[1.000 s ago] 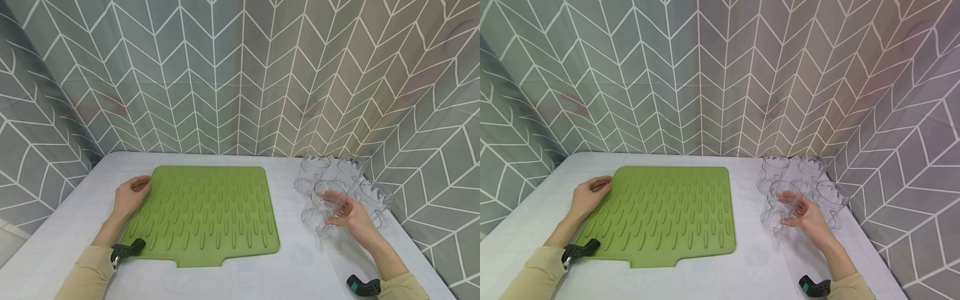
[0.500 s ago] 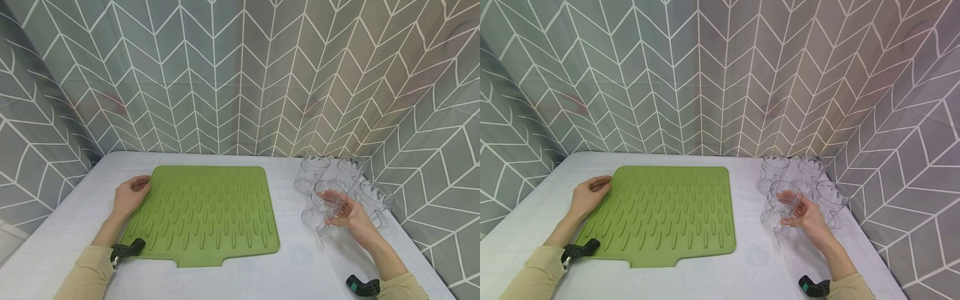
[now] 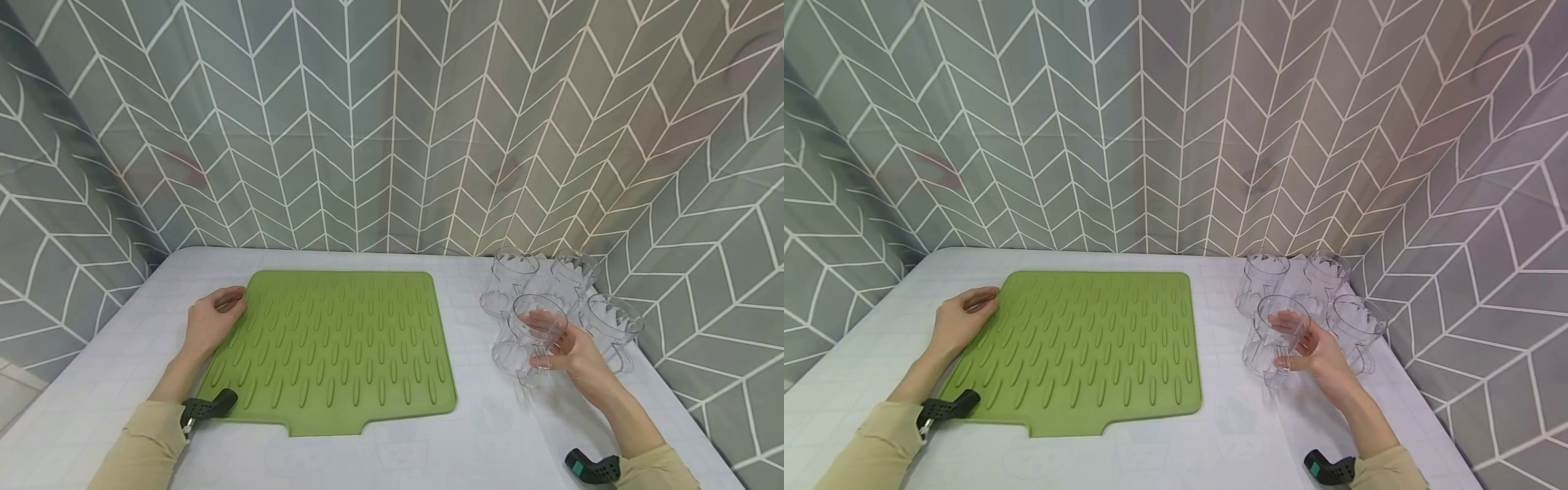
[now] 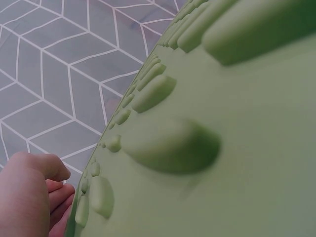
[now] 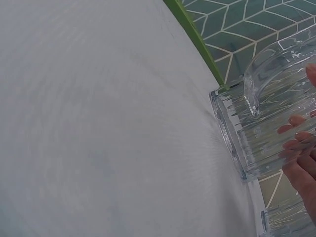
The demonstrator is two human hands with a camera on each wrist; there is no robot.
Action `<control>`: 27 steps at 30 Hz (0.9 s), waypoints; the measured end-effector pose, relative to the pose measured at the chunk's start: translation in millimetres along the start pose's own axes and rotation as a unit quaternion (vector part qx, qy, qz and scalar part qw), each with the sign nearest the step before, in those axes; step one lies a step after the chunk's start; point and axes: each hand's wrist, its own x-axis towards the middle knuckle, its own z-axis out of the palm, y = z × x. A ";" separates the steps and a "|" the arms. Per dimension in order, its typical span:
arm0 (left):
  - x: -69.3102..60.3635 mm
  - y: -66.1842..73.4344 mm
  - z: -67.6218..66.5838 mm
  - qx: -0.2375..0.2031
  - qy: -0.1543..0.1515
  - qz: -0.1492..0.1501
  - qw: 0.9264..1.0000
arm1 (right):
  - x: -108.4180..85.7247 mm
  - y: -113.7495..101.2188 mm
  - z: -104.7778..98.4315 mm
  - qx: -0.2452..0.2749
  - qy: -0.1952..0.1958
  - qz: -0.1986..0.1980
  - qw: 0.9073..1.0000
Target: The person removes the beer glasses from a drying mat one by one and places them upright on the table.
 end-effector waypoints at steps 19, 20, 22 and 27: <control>-1.0 2.7 -1.0 -0.008 -0.009 -0.003 1.000 | 1.0 -7.5 -0.1 0.025 0.015 -0.032 0.999; -1.0 2.7 -1.0 -0.010 -0.010 -0.003 1.000 | 0.9 -7.9 -0.3 0.032 0.015 -0.040 0.999; -1.2 2.5 -1.0 -0.011 -0.010 -0.004 1.000 | 1.1 -8.7 -0.9 0.048 0.015 -0.049 0.998; -1.0 2.2 -1.6 -0.011 -0.013 -0.003 1.000 | 1.9 -9.2 -2.3 0.083 0.013 -0.078 0.993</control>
